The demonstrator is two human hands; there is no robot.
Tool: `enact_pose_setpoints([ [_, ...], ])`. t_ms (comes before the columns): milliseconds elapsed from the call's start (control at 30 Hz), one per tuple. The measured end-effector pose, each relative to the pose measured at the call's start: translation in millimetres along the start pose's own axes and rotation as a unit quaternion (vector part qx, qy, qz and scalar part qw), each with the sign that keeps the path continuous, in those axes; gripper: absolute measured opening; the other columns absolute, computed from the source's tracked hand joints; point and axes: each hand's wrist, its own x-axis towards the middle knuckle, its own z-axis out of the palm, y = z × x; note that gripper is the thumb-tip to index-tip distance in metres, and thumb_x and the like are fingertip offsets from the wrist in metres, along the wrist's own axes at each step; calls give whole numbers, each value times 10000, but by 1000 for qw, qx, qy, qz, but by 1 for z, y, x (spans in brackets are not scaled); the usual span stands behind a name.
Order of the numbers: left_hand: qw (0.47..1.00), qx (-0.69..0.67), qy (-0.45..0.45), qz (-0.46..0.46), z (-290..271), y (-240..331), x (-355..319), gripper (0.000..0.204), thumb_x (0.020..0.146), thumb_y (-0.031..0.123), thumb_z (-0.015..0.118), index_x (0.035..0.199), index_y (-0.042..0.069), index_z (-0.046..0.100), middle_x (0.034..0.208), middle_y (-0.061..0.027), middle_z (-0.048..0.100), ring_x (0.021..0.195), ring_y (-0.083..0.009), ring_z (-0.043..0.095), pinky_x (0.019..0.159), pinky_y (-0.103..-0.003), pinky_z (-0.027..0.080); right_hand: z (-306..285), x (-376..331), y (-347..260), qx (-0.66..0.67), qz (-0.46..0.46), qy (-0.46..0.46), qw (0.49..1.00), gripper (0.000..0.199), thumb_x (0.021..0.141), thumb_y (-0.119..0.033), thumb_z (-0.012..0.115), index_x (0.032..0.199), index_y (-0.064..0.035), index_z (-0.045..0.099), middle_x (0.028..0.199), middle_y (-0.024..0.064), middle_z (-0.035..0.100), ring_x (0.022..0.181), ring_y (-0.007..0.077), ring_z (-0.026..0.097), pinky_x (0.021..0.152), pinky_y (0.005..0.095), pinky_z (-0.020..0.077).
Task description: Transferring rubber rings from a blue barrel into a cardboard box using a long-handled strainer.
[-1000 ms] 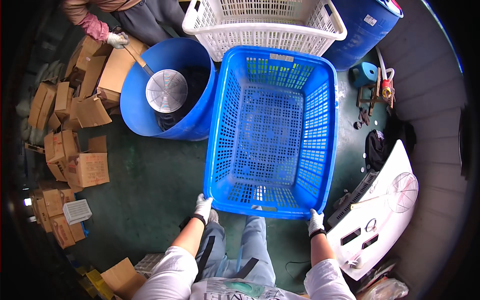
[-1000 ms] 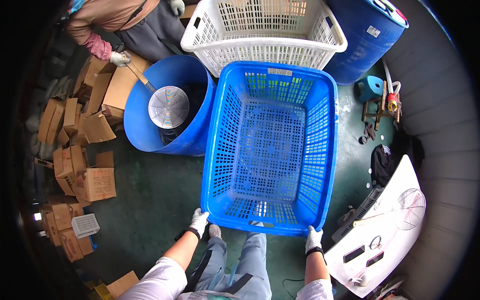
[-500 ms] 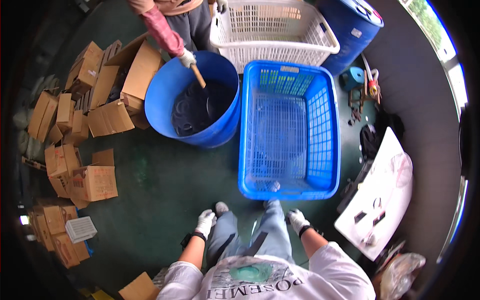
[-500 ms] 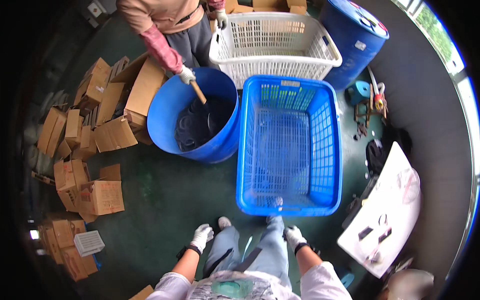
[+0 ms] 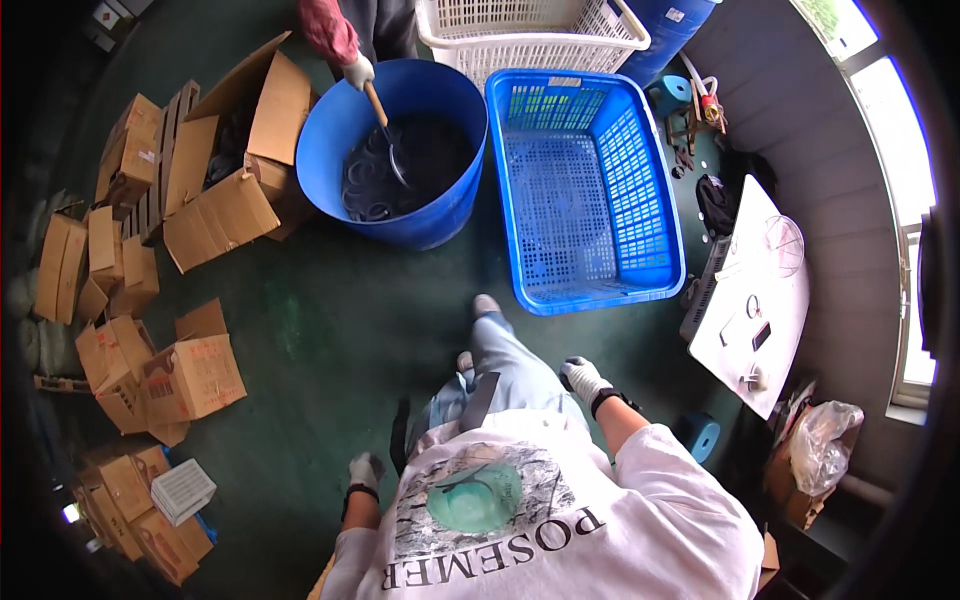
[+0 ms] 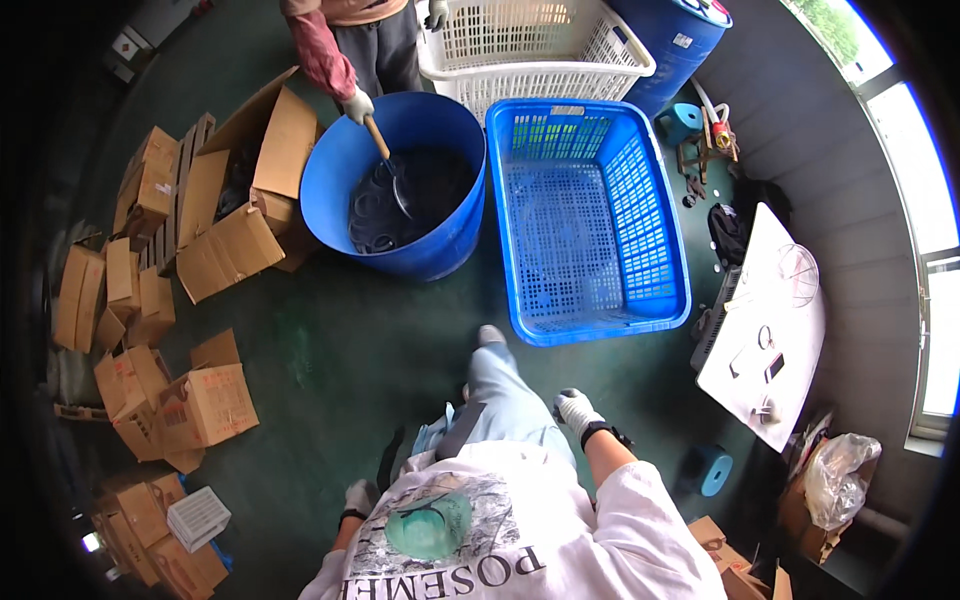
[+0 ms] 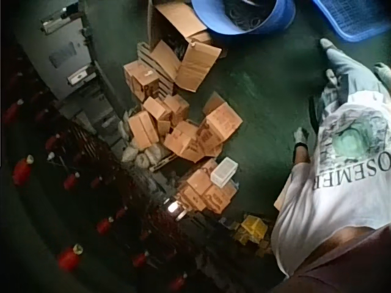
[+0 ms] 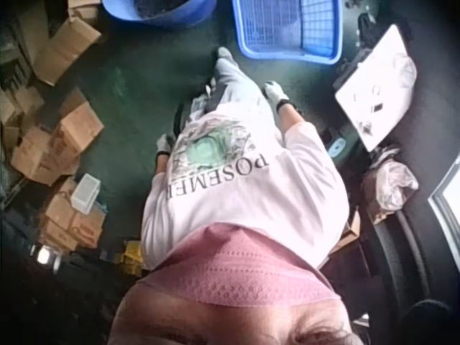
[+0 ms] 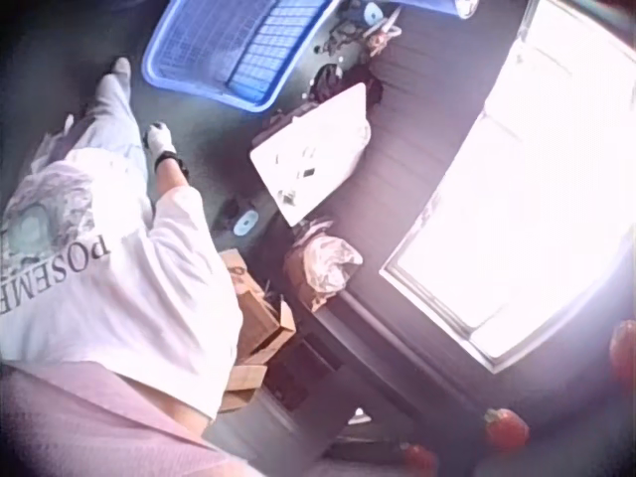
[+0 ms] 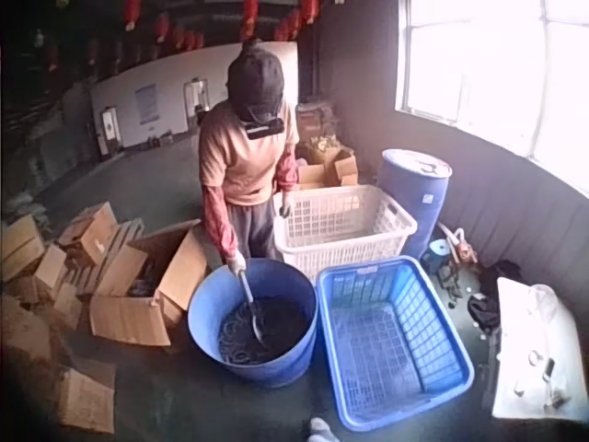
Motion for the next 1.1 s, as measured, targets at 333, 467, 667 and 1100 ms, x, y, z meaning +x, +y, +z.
enact_pose_setpoints([
  [333, 972, -125, -152, 127, 31, 136, -15, 240, 857, 219, 675, 1089, 174, 632, 925, -74, 654, 867, -263, 634, 765, -448, 540, 79, 61, -46, -213, 79, 38, 973, 255, 922, -213, 541, 1118, -57, 587, 796, 97, 641, 633, 217, 626, 540, 358, 505],
  [467, 959, -220, -125, 124, 45, 155, -36, 314, 844, 204, 722, 1136, 168, 614, 958, -96, 656, 853, -279, 644, 754, -458, 551, 129, 80, -126, -205, -32, -17, 978, 139, 902, -171, 530, 949, -65, 606, 712, 100, 608, 615, 232, 618, 496, 381, 500],
  [667, 946, -276, -106, 135, 36, 172, -45, 251, 881, 189, 658, 1115, 121, 597, 893, -51, 636, 760, -216, 625, 641, -387, 535, 274, 45, -307, -126, -149, -150, 969, 309, 922, -186, 582, 1201, -54, 564, 904, 82, 646, 735, 181, 637, 604, 329, 519],
  [1100, 961, 35, -138, 237, -96, 287, 76, 127, 861, 147, 506, 744, 101, 528, 694, -53, 487, 656, -225, 534, 571, -401, 428, 409, 16, -255, -296, -226, -119, 920, 170, 862, -180, 561, 913, -40, 645, 787, 60, 637, 693, 154, 577, 615, 302, 479],
])
